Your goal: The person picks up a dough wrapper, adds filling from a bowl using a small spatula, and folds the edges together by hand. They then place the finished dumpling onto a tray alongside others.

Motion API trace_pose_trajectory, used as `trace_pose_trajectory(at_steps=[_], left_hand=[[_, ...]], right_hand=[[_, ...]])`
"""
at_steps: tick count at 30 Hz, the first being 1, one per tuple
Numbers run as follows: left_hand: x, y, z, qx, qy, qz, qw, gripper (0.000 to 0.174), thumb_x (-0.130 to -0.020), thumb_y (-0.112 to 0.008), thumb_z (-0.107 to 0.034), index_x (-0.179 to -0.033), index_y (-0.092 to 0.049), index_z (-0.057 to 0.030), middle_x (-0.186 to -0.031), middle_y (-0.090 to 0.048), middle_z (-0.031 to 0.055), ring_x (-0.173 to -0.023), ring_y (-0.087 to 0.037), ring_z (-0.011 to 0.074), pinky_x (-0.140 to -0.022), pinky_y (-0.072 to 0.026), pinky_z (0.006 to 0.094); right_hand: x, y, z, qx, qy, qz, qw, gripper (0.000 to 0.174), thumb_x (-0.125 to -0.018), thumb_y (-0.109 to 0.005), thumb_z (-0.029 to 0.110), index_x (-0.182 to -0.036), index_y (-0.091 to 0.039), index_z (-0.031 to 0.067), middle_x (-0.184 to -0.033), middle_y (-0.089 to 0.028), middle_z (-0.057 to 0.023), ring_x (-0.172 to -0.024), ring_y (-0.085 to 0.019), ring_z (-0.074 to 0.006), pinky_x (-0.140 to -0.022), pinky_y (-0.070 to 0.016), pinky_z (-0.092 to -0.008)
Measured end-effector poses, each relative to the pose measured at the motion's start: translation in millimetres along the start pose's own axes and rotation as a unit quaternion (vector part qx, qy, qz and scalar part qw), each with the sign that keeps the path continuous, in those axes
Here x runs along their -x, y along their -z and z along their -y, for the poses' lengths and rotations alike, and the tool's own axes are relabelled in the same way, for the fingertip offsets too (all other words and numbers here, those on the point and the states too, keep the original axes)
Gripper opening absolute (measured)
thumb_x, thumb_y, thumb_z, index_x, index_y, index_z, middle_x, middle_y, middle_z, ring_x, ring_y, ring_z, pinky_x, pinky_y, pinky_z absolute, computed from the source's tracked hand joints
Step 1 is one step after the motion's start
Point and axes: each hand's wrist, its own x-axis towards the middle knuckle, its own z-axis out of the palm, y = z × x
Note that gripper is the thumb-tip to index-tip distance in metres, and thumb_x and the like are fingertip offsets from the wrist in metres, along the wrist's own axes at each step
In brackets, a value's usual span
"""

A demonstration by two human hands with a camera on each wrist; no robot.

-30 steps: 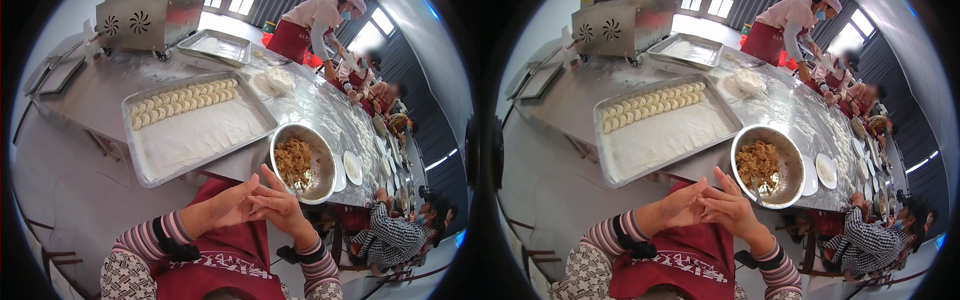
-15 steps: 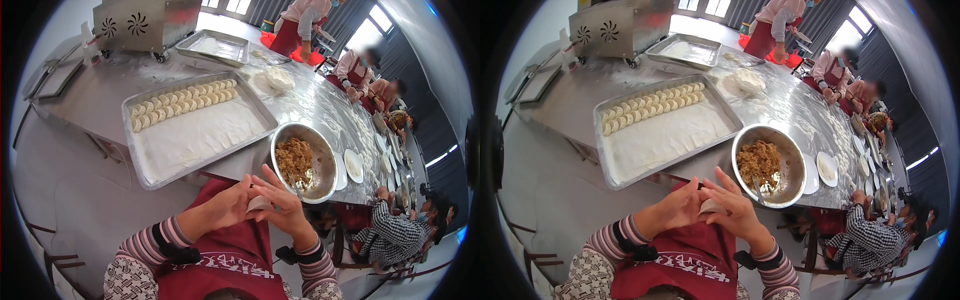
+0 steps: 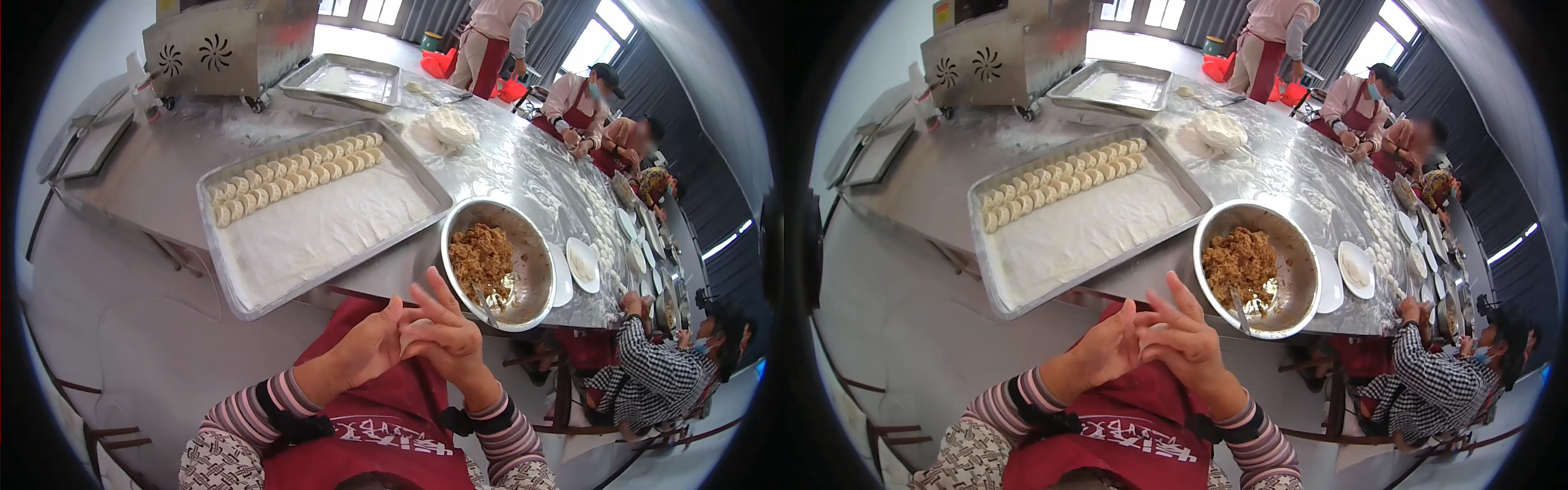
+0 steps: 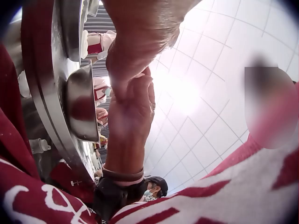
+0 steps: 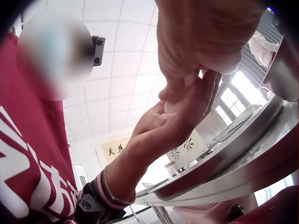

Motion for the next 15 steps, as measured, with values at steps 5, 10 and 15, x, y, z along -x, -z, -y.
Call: trace_pose_trajectory(at_steps=[5,10,15], left_hand=[[-0.4,-3.2,-3.8,0.012,-0.026,0.014,0.999,0.066,-0.098,-0.028,-0.053,-0.13,-0.046,0.0019,-0.12,-0.057,0.008,-0.11,-0.053,0.0165,-0.096,-0.0407,0.0313],[1.6,-13.3,0.4,-0.018,-0.037,-0.049,0.998,0.071,-0.097,-0.028,-0.057,-0.133,-0.044,0.0024,-0.117,-0.059,0.0066,-0.106,-0.054,0.015,-0.095,-0.0398,0.0298],[2.8,-6.0,3.2,-0.006,-0.055,-0.027,0.998,0.071,-0.098,-0.028,-0.055,-0.135,-0.04,0.0039,-0.122,-0.057,0.009,-0.113,-0.054,0.0179,-0.099,-0.0399,0.0321]], right_hand=[[1.0,-4.0,8.7,-0.12,-0.067,-0.099,0.986,0.037,-0.067,-0.078,0.007,-0.103,-0.073,0.0104,-0.133,-0.054,-0.0133,-0.139,-0.028,-0.0337,-0.107,-0.0328,-0.04],[14.1,-8.1,-9.3,-0.073,-0.029,-0.07,0.994,0.035,-0.068,-0.077,0.005,-0.103,-0.072,0.006,-0.133,-0.053,-0.0158,-0.139,-0.029,-0.0344,-0.107,-0.0343,-0.0402],[10.2,-17.1,-0.6,-0.026,0.006,-0.127,0.992,0.031,-0.072,-0.074,0.005,-0.102,-0.071,0.0031,-0.133,-0.053,-0.0178,-0.138,-0.03,-0.0366,-0.108,-0.0336,-0.0421]])
